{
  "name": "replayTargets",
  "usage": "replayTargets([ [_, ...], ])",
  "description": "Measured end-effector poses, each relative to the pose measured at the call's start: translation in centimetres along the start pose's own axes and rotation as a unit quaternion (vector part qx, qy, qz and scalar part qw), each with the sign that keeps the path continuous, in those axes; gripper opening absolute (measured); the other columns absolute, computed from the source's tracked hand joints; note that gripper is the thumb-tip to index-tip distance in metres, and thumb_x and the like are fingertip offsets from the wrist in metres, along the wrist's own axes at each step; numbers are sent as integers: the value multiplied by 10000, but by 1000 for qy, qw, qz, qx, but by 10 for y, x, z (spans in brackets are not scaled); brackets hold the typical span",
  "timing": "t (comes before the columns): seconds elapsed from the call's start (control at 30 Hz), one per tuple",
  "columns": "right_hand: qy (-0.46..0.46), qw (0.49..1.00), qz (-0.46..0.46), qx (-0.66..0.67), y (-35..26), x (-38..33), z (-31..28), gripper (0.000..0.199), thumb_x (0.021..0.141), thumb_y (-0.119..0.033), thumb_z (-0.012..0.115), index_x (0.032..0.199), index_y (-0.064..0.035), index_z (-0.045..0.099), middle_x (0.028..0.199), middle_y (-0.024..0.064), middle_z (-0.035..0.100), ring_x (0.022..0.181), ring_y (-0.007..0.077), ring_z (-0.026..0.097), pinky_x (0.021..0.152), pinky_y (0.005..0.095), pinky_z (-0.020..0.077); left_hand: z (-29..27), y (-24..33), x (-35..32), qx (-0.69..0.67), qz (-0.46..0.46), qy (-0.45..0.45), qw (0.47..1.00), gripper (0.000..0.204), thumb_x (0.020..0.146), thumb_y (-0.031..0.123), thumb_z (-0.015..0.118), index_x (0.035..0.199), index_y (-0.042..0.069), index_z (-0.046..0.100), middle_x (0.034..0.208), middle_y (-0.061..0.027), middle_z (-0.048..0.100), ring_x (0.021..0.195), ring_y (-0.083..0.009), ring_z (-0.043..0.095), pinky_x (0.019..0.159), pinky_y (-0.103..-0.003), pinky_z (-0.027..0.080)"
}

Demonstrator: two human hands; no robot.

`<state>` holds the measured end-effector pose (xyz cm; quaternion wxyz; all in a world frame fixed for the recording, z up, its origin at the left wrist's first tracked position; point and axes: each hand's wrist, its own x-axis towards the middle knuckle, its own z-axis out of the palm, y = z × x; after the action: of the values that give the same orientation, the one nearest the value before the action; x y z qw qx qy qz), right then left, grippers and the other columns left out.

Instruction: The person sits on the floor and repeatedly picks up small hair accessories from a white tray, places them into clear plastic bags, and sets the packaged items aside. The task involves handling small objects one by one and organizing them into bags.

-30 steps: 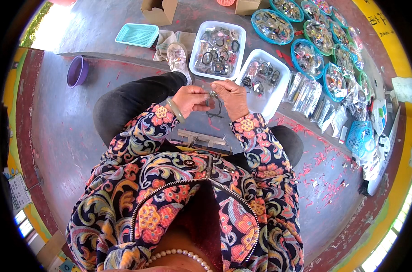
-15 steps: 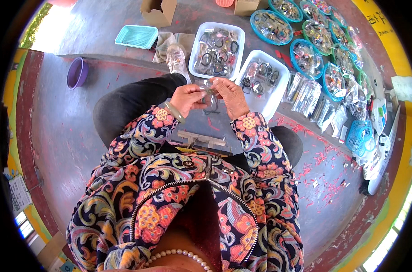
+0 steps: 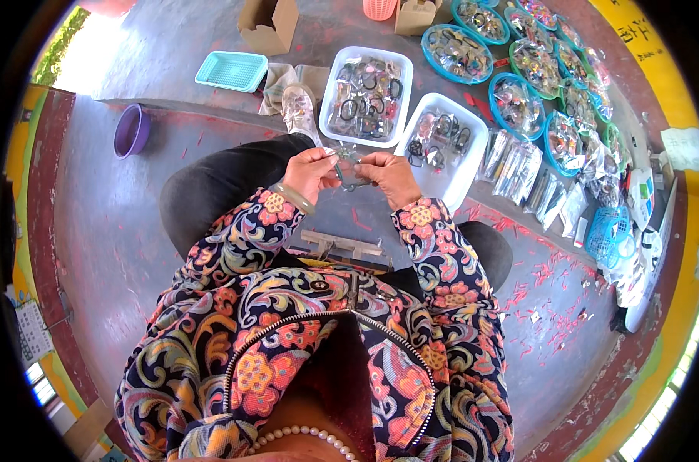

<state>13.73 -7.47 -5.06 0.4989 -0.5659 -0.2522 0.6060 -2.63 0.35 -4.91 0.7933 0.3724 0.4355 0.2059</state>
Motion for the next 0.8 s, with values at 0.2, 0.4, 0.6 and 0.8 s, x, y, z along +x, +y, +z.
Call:
replayTargets([
  [0.2,0,999,17,-28,3,3,-7,162,705,-95,654,841,-21,608,725,-6,587,646,73,525,550,194,385,4,0,-1,-6,25,49,998,152,800,85,551,889,-37,571,751,-62,554,628,-100,533,501,-240,509],
  [0.4,58,997,16,-53,3,12,-15,133,702,-97,658,807,-36,604,656,-25,547,544,42,452,464,172,322,4,-8,-6,18,51,81,995,286,835,128,516,1105,33,497,955,-49,571,847,-122,534,636,-272,474],
  [0.6,235,972,-28,-7,10,41,-64,98,703,-81,649,770,-32,596,584,-21,512,437,34,409,352,168,268,7,-15,-16,38,7,-12,999,225,831,108,501,1042,47,548,962,-43,576,887,-116,525,637,-276,469],
  [0.8,285,958,-15,21,21,69,-87,88,697,-62,644,761,-26,595,567,-16,503,441,49,429,352,175,287,26,-12,-39,163,-38,-189,968,195,854,132,482,967,7,579,905,-64,612,841,-129,585,626,-244,493],
])
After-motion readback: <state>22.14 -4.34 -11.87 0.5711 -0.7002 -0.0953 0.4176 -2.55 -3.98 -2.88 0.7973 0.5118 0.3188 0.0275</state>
